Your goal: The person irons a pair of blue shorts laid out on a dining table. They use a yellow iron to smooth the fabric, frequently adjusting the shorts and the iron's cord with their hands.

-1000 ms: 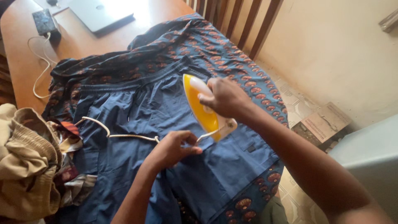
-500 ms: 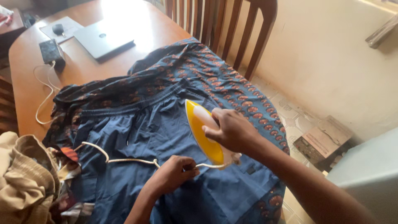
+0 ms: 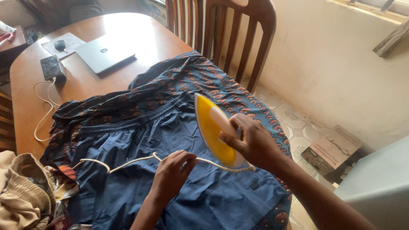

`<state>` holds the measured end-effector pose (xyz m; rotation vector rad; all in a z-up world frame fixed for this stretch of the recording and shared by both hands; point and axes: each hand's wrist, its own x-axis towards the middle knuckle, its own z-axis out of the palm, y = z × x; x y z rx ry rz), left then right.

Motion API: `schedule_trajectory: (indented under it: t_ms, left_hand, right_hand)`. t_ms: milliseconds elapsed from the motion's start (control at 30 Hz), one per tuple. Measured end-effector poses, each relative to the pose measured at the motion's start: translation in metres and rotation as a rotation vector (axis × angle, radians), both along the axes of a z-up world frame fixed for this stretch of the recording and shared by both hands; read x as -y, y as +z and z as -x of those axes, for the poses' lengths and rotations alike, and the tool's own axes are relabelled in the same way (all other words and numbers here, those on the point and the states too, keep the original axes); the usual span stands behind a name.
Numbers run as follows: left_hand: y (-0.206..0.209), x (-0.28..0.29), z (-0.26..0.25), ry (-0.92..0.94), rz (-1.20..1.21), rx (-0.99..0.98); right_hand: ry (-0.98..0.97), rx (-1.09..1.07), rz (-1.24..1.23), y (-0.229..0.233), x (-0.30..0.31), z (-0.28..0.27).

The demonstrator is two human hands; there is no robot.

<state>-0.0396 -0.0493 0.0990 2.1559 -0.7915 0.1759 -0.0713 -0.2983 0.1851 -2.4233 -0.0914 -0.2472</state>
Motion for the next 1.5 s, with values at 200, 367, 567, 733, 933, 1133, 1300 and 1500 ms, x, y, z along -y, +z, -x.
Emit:
schedule_trajectory:
  t_ms: [200,367,567,733,933,1133,1300,1500]
  left_hand:
    - [-0.002,0.014,-0.004,-0.097,-0.012,-0.012]
    - [0.003,0.029,-0.011,-0.106,-0.003,0.003]
    - [0.016,0.050,-0.014,-0.107,0.048,0.059]
    - [0.020,0.067,-0.017,-0.131,0.107,0.089]
    - [0.019,0.085,-0.030,-0.118,0.211,-0.004]
    - [0.012,0.098,-0.042,-0.144,0.232,-0.030]
    - [0.005,0.107,-0.049,-0.116,0.176,-0.038]
    - [-0.007,0.114,-0.061,-0.111,0.193,-0.040]
  right_hand:
    - [-0.075,-0.025,-0.175,0.004,0.012,0.010]
    - [-0.177,-0.052,-0.153,0.010,0.028,0.014]
    - [-0.230,0.022,-0.148,0.006,0.049,0.018]
    - [-0.236,0.022,-0.125,0.001,0.065,0.018]
    - [-0.256,-0.011,-0.150,-0.007,0.079,0.015]
    - [-0.259,0.023,-0.213,-0.022,0.092,0.010]
    - [-0.273,0.029,-0.279,-0.040,0.103,0.005]
    - [-0.218,0.119,-0.302,-0.062,0.112,-0.011]
